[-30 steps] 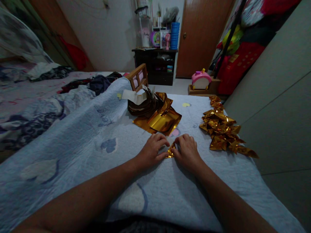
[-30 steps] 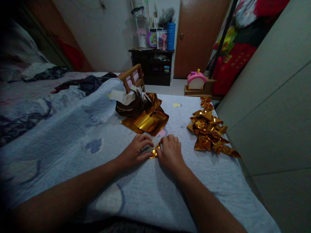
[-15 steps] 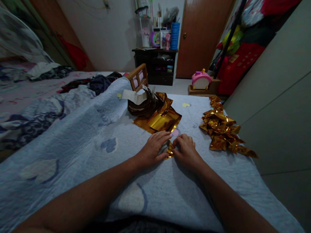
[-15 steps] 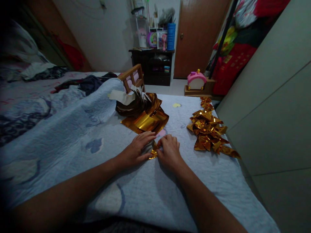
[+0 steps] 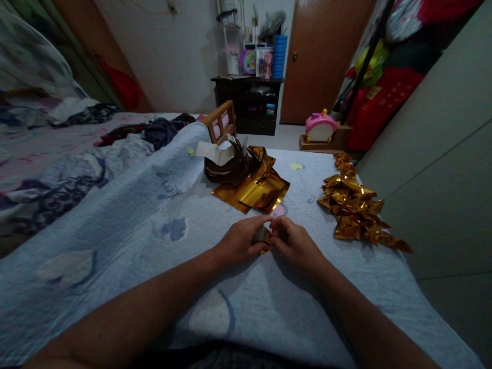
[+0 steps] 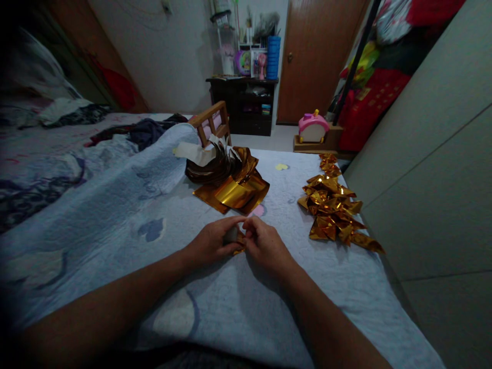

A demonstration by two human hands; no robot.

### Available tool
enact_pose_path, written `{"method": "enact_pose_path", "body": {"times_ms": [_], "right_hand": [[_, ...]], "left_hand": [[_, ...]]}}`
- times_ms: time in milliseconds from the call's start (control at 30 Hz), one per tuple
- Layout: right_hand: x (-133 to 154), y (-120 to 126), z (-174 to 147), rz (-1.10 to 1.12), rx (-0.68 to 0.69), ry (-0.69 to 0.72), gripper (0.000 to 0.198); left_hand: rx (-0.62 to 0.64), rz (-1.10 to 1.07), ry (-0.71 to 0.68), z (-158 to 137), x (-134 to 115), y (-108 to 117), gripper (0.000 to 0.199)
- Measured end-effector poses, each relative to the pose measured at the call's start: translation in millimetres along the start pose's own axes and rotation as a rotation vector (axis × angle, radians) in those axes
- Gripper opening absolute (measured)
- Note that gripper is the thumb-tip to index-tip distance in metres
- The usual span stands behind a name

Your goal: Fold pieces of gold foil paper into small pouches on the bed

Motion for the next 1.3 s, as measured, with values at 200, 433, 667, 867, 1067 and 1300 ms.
{"method": "enact_pose_path", "body": {"times_ms": [200, 433, 667, 867, 1067, 1300], "right_hand": [[6.7, 2.5, -1.1, -0.112, 0.009, 0.076, 0.011], [5.6, -0.5, -2.0, -0.006, 0.051, 0.001, 0.020], [4.0, 0.4, -2.4, -0.037, 0.099, -0.026, 0.024], [1.8, 1.2, -3.0, -0.002, 0.131, -0.042, 0.025], [3.3, -2.4, -4.6, 0.025, 0.191, -0.063, 0.025], [1.3, 5.0, 0.9, 0.068, 0.104, -0.063, 0.029]], "left_hand": [[0.006, -0.178, 0.128, 1.9, 5.8, 2.7, 0.040], [-0.102, -0.536, 0.281, -0.1, 17.5, 2.6, 0.036], [-0.131, -0.368, 0.133, -1.7, 5.1, 8.6, 0.053], [-0.170, -0.110, -0.130, -4.7, -16.7, 21.3, 0.030], [0.041, -0.208, -0.096, -1.3, -11.3, 5.1, 0.006], [-0.025, -0.287, 0.046, -0.8, -2.9, 5.6, 0.004]]}}
Point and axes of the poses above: each hand's wrist, its own z-axis towards the middle knuckle, its own y-axis out of the back of the hand, x = y × z, the point moved 8 cm from there along z, towards the middle knuckle, and after that the axes turned 2 degrees about -y, right-handed, at the moved point
